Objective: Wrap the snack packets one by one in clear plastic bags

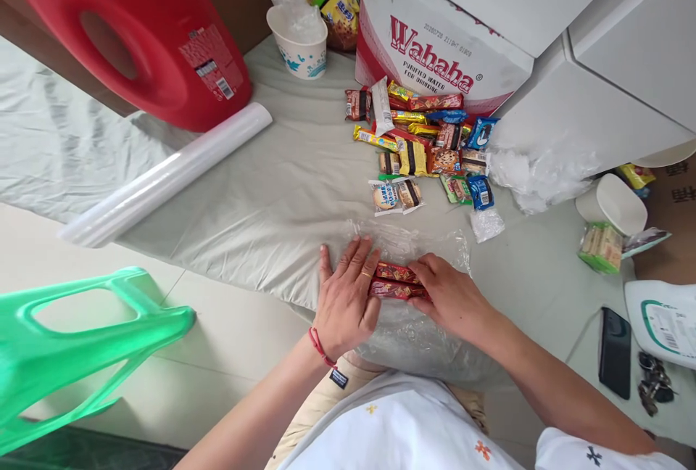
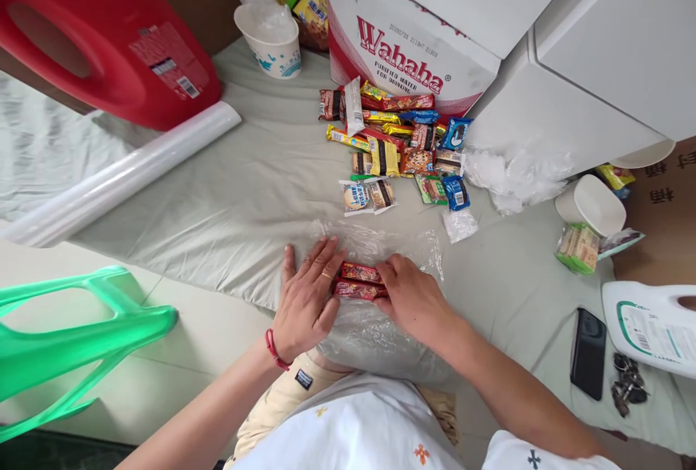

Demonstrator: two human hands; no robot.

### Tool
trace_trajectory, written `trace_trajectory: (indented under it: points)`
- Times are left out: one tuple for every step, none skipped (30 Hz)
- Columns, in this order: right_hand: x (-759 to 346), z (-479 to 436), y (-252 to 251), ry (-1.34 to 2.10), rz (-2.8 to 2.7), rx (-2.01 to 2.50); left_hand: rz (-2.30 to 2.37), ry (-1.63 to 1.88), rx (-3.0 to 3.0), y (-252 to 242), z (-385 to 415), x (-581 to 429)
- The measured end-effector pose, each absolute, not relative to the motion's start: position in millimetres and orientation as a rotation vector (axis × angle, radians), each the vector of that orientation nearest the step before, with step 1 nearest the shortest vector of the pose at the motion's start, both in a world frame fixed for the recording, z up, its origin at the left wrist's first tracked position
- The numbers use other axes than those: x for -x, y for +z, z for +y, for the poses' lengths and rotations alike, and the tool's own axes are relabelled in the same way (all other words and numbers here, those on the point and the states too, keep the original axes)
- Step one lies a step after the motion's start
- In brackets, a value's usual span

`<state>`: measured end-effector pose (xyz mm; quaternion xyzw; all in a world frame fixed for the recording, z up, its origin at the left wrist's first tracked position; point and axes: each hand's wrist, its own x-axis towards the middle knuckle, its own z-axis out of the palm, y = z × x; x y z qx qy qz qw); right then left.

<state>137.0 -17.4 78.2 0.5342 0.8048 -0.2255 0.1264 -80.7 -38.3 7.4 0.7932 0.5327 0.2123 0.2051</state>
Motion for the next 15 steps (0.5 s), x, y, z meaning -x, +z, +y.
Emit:
trace_trajectory:
  points:
    - [-138, -9, 85, -0.69, 2.357, -1.549, 1.497, 0.581, -2.205, 8, -38, 80]
    - [-138, 3, 92, -0.707, 2.382, -1.556, 1.518, 0.571, -2.2, 9, -38, 79]
    - [-137, 18, 100, -0.698, 2.414, -1.577, 1.541, 0.561, -2.198, 9, -38, 78]
    - [-134, 37, 108, -0.641, 2.445, -1.628, 1.56, 0.554, -2.2, 8, -37, 76]
    - [-129, 59, 114, -0.548, 2.475, -1.688, 1.571, 0.549, -2.205, 8, -37, 75]
    - [-123, 83, 117, -0.423, 2.497, -1.743, 1.578, 0.549, -2.209, 7, -37, 74]
    - [-115, 109, 118, -0.269, 2.52, -1.78, 1.584, 0.551, -2.212, 6, -37, 74]
    - [-106, 134, 116, -0.112, 2.545, -1.787, 1.59, 0.555, -2.213, 5, -37, 73]
    - [-97, 159, 111, 0.024, 2.568, -1.771, 1.596, 0.564, -2.214, 4, -37, 73]
    - [-88, 181, 105, 0.111, 2.588, -1.719, 1.599, 0.574, -2.217, 4, -37, 73]
    - [-80, 200, 97, 0.145, 2.557, -1.689, 1.597, 0.584, -2.222, 3, -37, 73]
    - [-74, 215, 88, 0.136, 2.504, -1.676, 1.591, 0.592, -2.23, 3, -37, 73]
    - [-70, 226, 80, 0.12, 2.469, -1.676, 1.585, 0.596, -2.238, 4, -37, 73]
    - [-69, 234, 73, 0.104, 2.444, -1.691, 1.579, 0.596, -2.245, 4, -37, 73]
    - [-71, 239, 68, 0.091, 2.444, -1.709, 1.575, 0.59, -2.249, 4, -37, 73]
